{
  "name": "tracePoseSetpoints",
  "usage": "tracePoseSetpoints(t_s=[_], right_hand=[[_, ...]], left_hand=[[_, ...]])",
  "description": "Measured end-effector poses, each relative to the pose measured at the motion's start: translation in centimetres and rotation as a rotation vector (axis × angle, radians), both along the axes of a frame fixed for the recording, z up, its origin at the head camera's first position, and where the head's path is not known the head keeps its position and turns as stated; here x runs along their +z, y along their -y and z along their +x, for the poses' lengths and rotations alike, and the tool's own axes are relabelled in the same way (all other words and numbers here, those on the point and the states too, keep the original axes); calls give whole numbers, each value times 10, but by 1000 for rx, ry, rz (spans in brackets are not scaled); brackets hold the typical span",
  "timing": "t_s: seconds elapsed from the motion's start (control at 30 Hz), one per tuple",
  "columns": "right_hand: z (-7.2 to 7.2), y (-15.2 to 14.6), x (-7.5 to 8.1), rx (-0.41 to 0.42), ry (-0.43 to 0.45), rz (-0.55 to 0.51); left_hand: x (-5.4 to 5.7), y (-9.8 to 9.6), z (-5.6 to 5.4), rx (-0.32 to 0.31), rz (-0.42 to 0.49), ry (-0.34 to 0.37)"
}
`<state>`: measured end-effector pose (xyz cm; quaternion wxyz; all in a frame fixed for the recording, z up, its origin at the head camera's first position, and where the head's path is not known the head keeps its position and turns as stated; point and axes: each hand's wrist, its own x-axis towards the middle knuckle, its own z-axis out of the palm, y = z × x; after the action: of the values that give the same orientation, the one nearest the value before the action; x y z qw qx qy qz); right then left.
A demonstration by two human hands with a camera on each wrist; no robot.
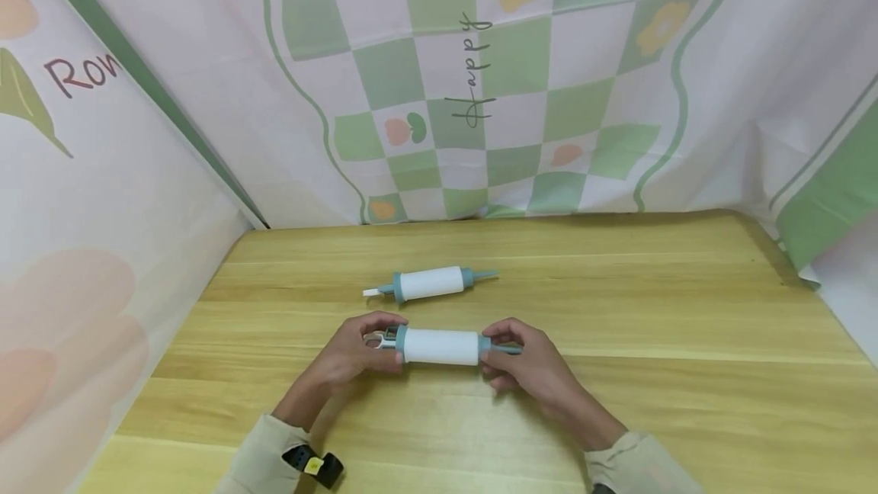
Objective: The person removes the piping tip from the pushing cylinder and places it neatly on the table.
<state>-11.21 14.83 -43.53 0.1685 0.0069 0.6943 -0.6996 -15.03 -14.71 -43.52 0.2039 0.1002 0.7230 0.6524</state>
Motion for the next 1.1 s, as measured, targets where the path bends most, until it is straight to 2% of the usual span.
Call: tracePoseSetpoints(t_s=[0.13, 0.2, 0.67, 1.1], right_hand=[[3, -2, 2, -17, 7, -10], [5, -3, 3, -19, 0, -15], [15, -14, 9, -43, -47, -16], [24, -18, 19, -123, -84, -23]], left_hand=[[2, -3, 2, -2, 49, 36], [3, -4, 3, 5, 45, 34], [7, -15, 11, 23, 10, -45], [14, -27, 19, 56, 116, -26]])
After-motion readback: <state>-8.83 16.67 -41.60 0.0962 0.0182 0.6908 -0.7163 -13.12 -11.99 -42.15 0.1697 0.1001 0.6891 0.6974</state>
